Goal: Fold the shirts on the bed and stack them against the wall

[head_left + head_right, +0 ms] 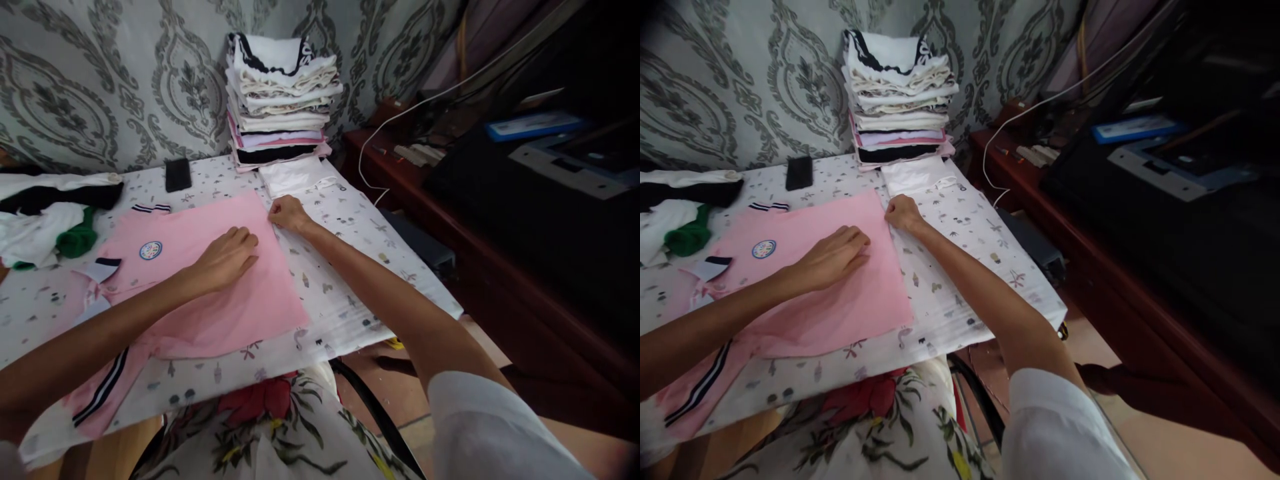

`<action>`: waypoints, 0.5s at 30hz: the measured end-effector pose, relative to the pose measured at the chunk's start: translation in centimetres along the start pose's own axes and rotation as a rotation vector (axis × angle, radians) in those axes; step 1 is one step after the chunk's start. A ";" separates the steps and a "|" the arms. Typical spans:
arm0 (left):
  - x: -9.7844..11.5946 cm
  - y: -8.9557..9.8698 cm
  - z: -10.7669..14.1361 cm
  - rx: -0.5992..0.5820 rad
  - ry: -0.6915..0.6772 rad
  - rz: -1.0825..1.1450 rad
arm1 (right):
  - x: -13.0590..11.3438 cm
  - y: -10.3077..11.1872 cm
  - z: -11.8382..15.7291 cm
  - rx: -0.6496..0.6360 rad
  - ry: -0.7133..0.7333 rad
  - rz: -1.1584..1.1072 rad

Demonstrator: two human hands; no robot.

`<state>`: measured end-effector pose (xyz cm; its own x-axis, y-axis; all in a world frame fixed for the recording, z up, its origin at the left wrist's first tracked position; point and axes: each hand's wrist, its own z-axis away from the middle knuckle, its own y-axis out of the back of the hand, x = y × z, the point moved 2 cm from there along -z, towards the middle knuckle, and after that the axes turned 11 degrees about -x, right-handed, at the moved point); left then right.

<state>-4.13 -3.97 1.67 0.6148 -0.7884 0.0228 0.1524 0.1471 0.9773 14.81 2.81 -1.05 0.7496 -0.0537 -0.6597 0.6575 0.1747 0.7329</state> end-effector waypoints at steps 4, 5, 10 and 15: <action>2.7 -4.0 0.5 -0.001 0.009 0.086 | -0.1 0.0 0.0 -0.012 -0.015 0.015; 4.0 -4.8 0.1 -0.022 -0.024 0.101 | -0.1 0.1 0.0 -0.014 -0.019 0.022; 9.1 -4.3 -1.5 -0.075 -0.133 0.177 | -0.9 0.4 0.5 0.010 -0.020 0.074; 7.0 -0.2 2.9 -0.044 -0.208 0.217 | -2.7 -1.2 4.1 0.213 0.150 0.112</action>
<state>-2.05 -11.23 2.26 0.4654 -0.8405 0.2776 0.0710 0.3481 0.9348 12.34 -1.29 0.56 0.8092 0.1027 -0.5785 0.5844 -0.0399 0.8105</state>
